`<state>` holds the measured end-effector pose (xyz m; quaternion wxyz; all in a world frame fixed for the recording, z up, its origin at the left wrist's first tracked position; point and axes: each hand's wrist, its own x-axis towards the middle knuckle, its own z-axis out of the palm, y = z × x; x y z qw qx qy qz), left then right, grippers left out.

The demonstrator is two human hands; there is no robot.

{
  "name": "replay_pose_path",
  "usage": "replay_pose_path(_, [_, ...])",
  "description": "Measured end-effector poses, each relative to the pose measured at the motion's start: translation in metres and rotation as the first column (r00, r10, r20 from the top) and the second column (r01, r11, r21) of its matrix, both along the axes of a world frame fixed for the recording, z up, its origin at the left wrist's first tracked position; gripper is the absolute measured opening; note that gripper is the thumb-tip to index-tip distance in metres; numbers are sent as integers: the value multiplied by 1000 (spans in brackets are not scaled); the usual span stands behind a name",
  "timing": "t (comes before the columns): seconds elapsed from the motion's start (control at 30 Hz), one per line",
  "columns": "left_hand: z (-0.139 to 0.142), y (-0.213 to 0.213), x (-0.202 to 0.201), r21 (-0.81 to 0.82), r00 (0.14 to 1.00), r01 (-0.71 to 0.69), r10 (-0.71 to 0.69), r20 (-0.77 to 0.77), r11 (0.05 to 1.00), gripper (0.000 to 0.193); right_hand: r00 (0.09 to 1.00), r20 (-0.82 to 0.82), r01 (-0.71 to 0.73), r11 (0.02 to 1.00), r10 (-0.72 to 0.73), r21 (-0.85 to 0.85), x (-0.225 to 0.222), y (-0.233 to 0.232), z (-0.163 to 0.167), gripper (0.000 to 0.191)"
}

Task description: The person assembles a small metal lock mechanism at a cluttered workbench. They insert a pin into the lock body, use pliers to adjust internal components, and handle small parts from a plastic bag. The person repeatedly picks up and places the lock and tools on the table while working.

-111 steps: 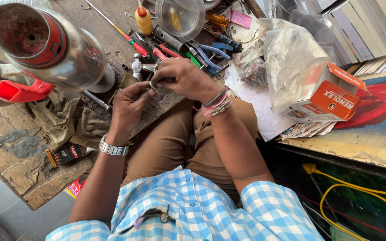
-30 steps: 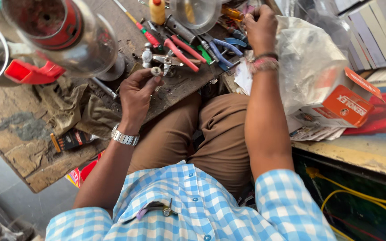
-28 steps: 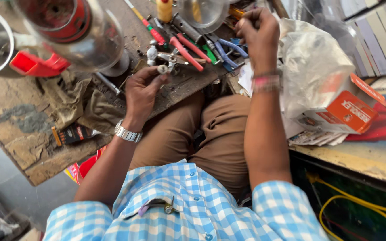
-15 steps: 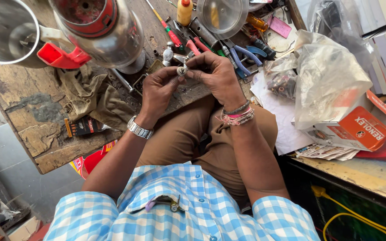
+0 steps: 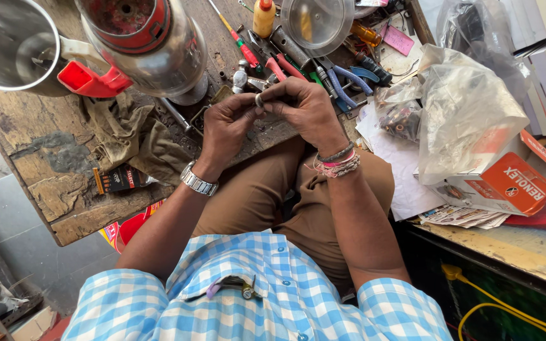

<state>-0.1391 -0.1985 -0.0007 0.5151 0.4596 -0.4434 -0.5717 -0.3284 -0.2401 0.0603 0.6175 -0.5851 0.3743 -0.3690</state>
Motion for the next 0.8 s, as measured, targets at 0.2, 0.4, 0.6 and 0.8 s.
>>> replay_pose_path(0.2, [-1, -2, 0, -90, 998, 41, -45, -44, 995, 20, 1000, -26, -7, 1000, 6, -23, -6, 0, 1, 18])
replay_pose_path(0.4, [0, -2, 0, -59, 993, 58, -63, -98, 997, 19, 999, 4, -41, 998, 41, 43, -10, -3, 1, 19])
replay_pose_path(0.6, [-1, -3, -1, -77, 991, 64, -73, -111, 995, 19, 1000, -3, -7, 996, 7, 91, -11, -4, 4, 25])
replay_pose_path(0.8, [-1, -2, 0, -104, 997, 67, -71, -27, 992, 22, 980, -198, -45, 968, -5, -247, -14, -2, 13, 21])
